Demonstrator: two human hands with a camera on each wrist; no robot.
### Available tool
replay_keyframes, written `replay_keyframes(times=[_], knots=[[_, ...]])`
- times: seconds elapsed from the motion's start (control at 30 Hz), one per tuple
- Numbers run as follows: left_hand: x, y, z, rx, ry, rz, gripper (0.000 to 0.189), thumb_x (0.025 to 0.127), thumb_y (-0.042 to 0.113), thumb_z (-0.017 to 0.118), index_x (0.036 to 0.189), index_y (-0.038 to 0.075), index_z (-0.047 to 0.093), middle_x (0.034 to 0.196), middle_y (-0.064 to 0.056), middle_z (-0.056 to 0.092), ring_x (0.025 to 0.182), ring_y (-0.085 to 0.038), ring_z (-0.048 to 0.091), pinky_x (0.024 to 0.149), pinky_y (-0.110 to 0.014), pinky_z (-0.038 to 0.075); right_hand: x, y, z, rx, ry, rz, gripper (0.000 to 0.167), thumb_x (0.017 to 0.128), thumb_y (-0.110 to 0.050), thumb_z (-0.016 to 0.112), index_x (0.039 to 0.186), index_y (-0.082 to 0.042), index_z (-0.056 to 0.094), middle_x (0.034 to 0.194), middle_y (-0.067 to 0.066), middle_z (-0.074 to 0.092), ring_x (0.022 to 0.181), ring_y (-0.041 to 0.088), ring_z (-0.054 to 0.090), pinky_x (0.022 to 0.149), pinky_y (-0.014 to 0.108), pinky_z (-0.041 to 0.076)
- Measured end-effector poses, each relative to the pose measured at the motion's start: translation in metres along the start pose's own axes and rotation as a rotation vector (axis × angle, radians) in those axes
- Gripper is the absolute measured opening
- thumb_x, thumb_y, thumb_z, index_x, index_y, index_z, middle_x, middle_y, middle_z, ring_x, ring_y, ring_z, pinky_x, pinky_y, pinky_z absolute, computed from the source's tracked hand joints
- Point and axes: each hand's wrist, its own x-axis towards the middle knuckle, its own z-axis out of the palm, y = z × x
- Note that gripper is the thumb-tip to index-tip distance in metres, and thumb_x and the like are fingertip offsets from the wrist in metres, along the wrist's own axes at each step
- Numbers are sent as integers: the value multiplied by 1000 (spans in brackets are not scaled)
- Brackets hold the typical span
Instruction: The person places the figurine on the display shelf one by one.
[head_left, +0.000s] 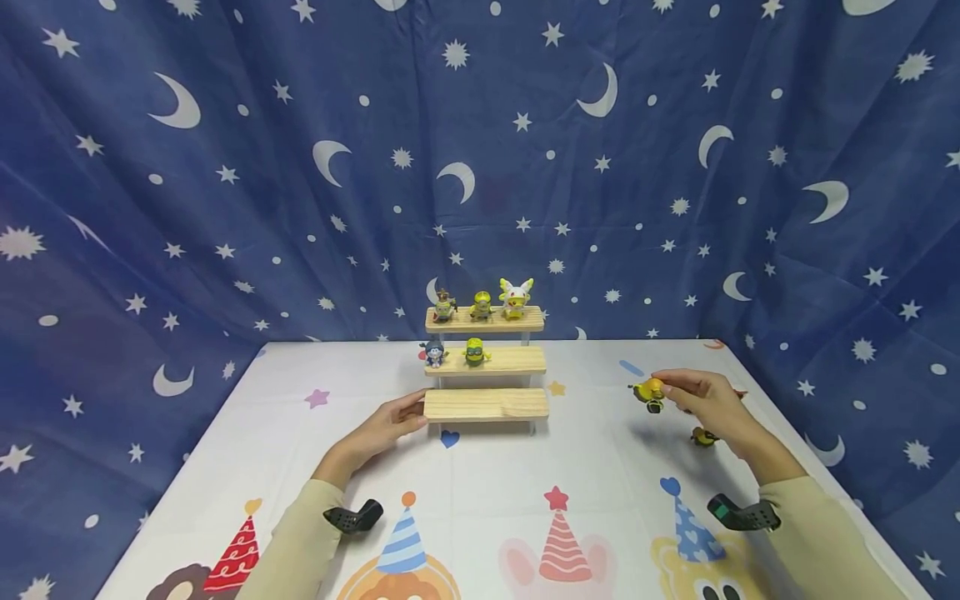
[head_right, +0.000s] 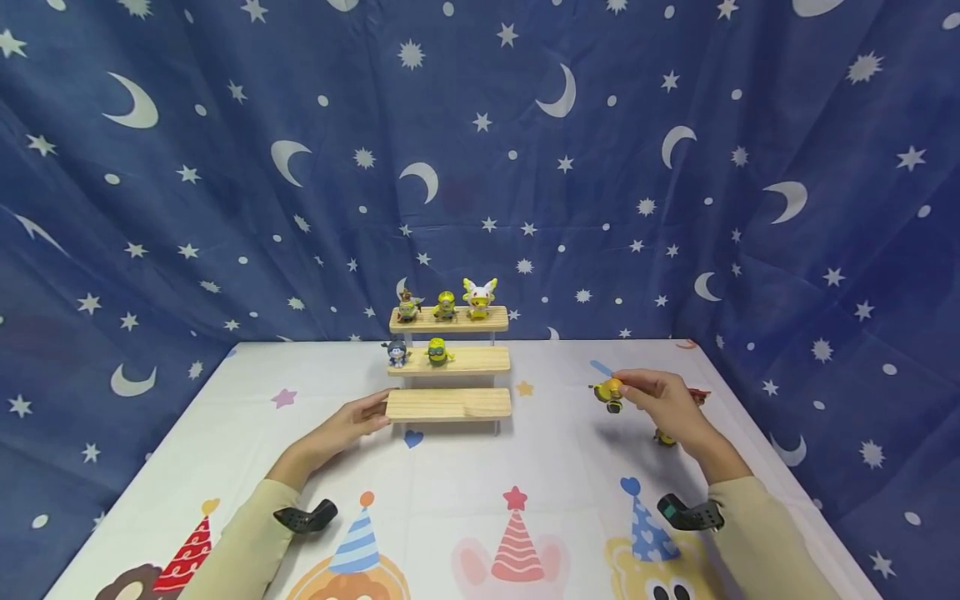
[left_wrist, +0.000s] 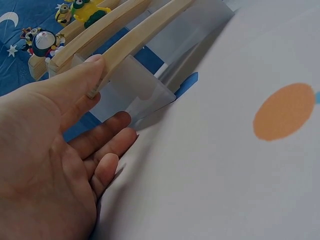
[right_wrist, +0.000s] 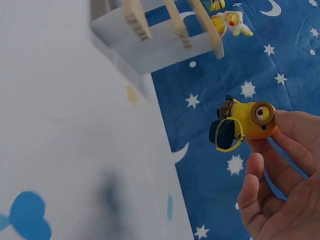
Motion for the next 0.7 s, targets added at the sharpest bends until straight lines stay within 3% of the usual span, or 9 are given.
replay_keyframes(times=[0.17, 0.33, 0.7], knots=[[1, -1, 0, 5, -3, 12, 69, 104, 27, 58, 161, 8, 25, 157, -23, 43, 143, -40, 45, 120, -56, 35, 9, -13, 1, 20, 4, -10, 50, 104, -38, 56, 142, -5, 57, 136, 11, 66, 100, -16, 56, 86, 20, 53], [0, 1, 0, 8, -1, 1, 70, 103, 29, 59, 161, 9, 25, 157, -22, 43, 143, -39, 45, 121, -56, 34, 20, -25, 8, 30, 9, -92, 43, 105, -28, 56, 139, -2, 59, 138, 19, 64, 100, -15, 58, 83, 22, 54], [1, 1, 0, -2, 6, -25, 71, 103, 30, 59, 161, 10, 25, 159, -22, 41, 145, -40, 43, 121, -56, 35, 47, -60, 31, 77, -41, -105, 39, 104, -26, 59, 137, -7, 62, 136, 17, 66, 105, -2, 60, 86, 27, 50]])
